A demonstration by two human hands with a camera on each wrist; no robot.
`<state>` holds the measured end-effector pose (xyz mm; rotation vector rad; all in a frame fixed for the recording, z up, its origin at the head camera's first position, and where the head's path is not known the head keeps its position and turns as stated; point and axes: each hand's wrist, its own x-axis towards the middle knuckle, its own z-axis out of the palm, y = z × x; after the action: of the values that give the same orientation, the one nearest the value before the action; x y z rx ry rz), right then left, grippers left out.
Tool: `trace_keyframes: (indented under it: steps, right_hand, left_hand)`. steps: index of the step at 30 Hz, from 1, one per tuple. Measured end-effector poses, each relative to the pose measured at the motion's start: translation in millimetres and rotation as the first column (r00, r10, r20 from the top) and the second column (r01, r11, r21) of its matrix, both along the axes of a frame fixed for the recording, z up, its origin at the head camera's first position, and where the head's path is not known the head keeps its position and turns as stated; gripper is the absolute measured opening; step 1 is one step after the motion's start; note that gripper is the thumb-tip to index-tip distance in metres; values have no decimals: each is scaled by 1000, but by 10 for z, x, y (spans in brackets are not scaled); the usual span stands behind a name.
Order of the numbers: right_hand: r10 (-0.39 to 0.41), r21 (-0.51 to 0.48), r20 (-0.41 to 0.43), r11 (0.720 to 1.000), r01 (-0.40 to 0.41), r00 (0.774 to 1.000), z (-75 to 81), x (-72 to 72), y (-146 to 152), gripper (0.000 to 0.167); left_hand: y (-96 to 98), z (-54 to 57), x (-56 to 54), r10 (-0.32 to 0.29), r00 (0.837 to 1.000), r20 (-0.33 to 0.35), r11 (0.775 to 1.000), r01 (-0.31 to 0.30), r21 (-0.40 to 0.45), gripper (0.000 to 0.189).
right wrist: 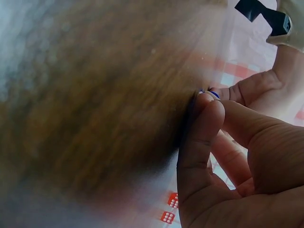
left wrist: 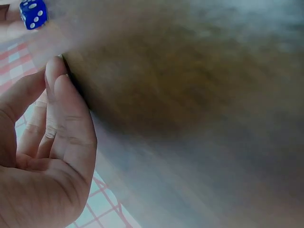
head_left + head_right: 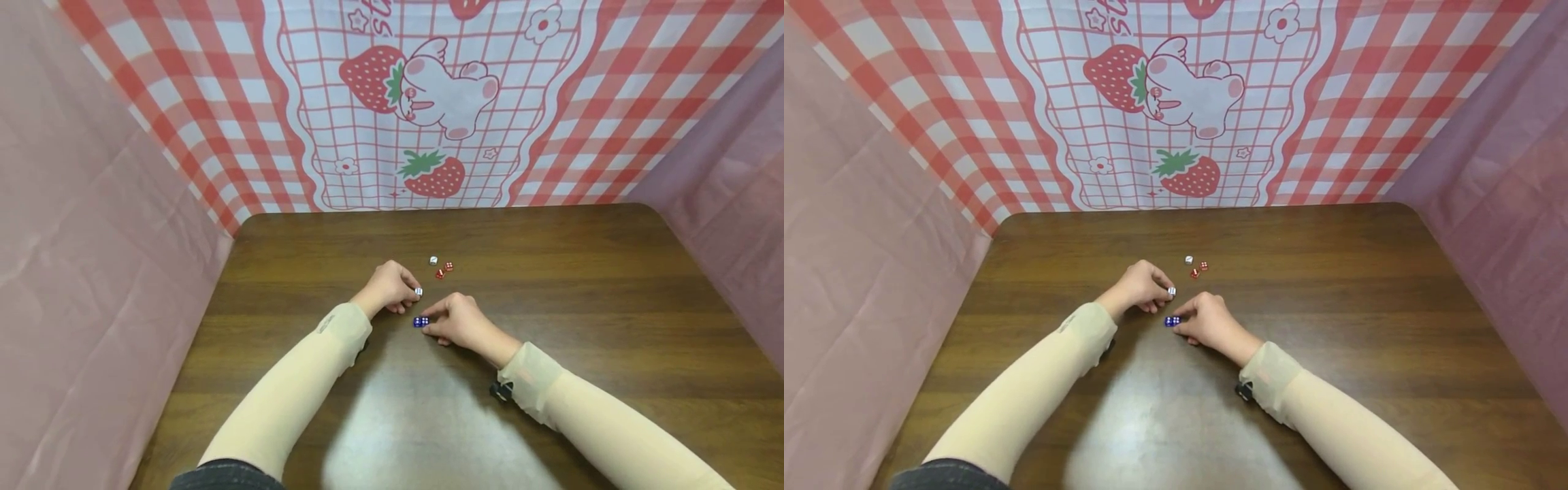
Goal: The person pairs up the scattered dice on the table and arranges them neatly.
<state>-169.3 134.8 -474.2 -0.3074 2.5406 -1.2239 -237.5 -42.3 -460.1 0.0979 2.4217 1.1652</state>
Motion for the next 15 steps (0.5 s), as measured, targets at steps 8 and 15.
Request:
trace_keyframes:
  steps: [8, 15]
  right_hand:
    - [5, 10, -7, 1000, -5, 1000, -2, -3, -3, 19]
    - [9, 13, -4, 1000, -9, 1000, 21, -3, -8, 18]
  left_hand:
    - [-92, -24, 143, -7, 1000, 2, 1000, 7, 28, 11]
    - [-110, -29, 268, -10, 1000, -10, 1000, 10, 21, 10]
